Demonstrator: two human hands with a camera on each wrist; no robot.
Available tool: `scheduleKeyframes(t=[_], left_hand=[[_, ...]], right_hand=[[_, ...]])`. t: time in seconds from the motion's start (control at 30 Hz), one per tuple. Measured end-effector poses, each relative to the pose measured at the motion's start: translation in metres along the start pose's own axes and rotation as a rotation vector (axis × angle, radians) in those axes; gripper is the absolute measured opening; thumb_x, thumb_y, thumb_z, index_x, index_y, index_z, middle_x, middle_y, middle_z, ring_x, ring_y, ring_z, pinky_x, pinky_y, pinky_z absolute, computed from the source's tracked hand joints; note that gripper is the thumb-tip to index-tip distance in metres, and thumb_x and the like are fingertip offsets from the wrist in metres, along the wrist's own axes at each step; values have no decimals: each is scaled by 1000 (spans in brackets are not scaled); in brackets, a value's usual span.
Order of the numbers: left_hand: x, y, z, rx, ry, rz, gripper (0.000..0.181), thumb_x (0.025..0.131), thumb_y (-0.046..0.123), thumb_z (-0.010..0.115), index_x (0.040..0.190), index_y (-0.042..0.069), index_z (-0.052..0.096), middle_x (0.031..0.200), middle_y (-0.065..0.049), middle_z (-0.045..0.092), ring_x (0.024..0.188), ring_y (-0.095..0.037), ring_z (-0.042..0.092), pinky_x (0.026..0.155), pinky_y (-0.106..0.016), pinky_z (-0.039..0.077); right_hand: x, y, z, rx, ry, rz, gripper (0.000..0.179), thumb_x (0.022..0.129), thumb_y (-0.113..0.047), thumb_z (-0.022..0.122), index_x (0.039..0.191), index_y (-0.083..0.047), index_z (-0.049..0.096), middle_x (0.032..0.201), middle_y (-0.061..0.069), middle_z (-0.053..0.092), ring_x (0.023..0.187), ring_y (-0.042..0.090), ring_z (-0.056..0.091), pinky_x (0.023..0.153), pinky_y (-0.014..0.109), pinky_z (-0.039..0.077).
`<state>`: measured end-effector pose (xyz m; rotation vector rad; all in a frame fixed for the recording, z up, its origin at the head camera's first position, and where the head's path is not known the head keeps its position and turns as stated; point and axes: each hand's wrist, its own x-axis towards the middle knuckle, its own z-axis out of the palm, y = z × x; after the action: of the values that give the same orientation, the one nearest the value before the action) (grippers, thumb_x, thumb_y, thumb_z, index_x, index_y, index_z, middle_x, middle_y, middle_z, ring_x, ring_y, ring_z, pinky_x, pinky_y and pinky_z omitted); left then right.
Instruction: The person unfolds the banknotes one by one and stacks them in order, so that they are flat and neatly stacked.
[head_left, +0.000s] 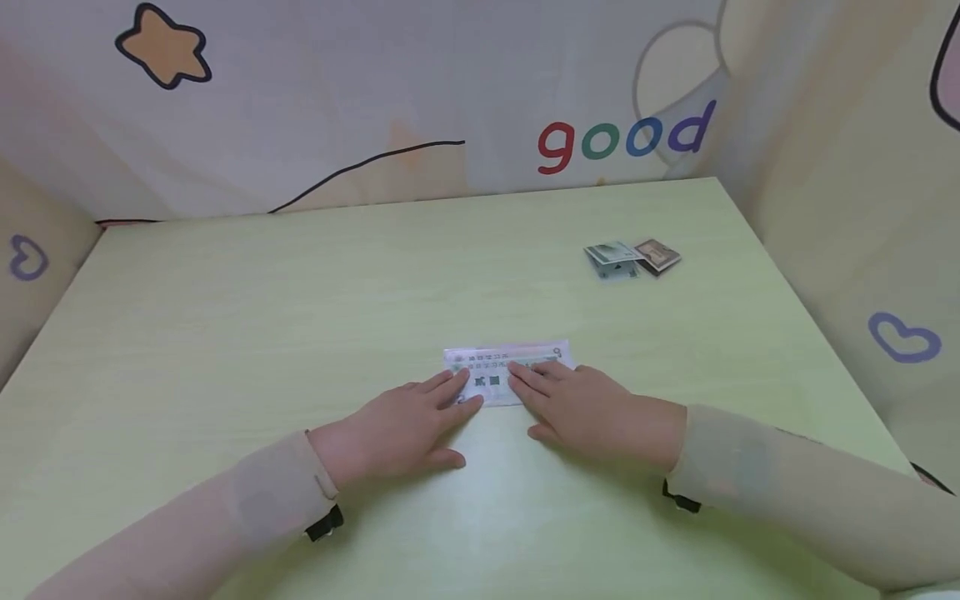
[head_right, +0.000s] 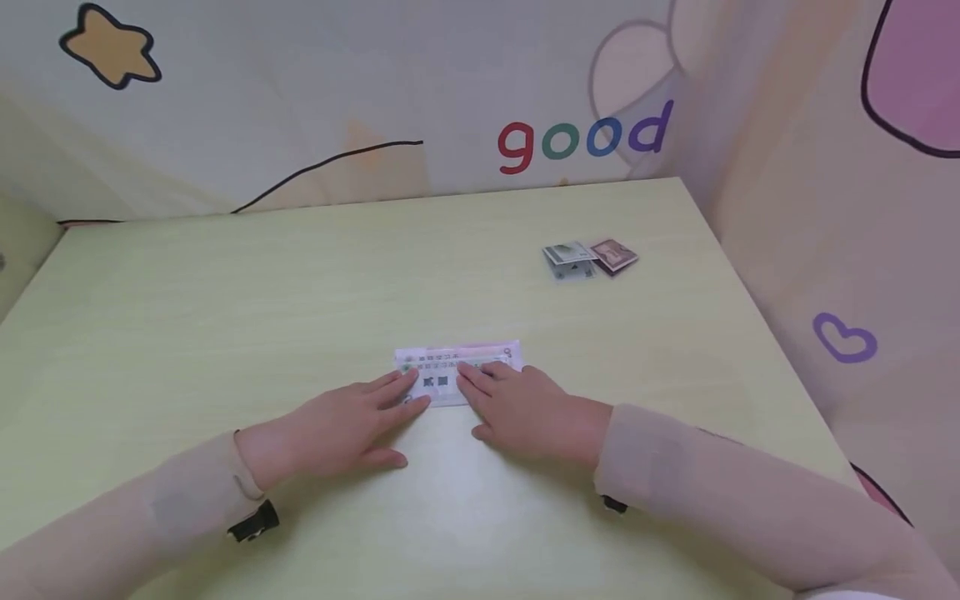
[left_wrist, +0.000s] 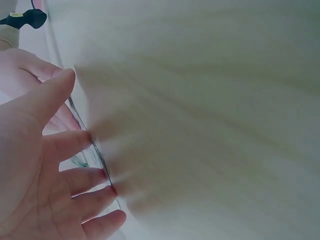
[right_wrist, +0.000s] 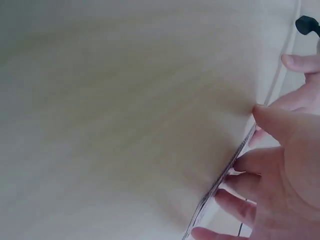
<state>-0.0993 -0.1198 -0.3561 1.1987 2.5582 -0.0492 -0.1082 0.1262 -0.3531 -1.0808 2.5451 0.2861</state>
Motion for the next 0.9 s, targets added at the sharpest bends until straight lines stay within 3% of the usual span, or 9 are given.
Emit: scheduleKeyframes(t=[0.27,0.5,0.8,0.9], left_hand=[[2,1,-2,8,-23,-6,70,90,57,48,144,15,37,150,-17,24,135,-32,28,103,-40,36],[5,-3,-6,9,38,12,64,90,53,51,141,16,43,147,-16,31,133,-32,33,104,-41,34],[18,-12,-7,-112,146,72,43,89,43,59,124,18,60,129,-14,48,109,-30,49,85,-38,46],[19,-13,-7,-122,161,58,39,89,40,61,121,17,63,125,-13,51,106,-28,50,82,-35,48]], right_hand=[[-15,13,6,56,-20,94,74,93,-51,46,146,-4,27,153,10,20,138,28,23,100,49,35],[-21,20,2,67,8,118,73,91,-49,51,143,-1,33,150,13,27,133,33,31,102,50,33],[-16,58,-4,348,101,88,56,92,-32,57,136,0,45,138,15,45,126,35,40,101,50,35],[-15,73,-4,400,132,122,52,94,-30,55,136,-1,46,137,17,46,127,36,39,102,52,32]])
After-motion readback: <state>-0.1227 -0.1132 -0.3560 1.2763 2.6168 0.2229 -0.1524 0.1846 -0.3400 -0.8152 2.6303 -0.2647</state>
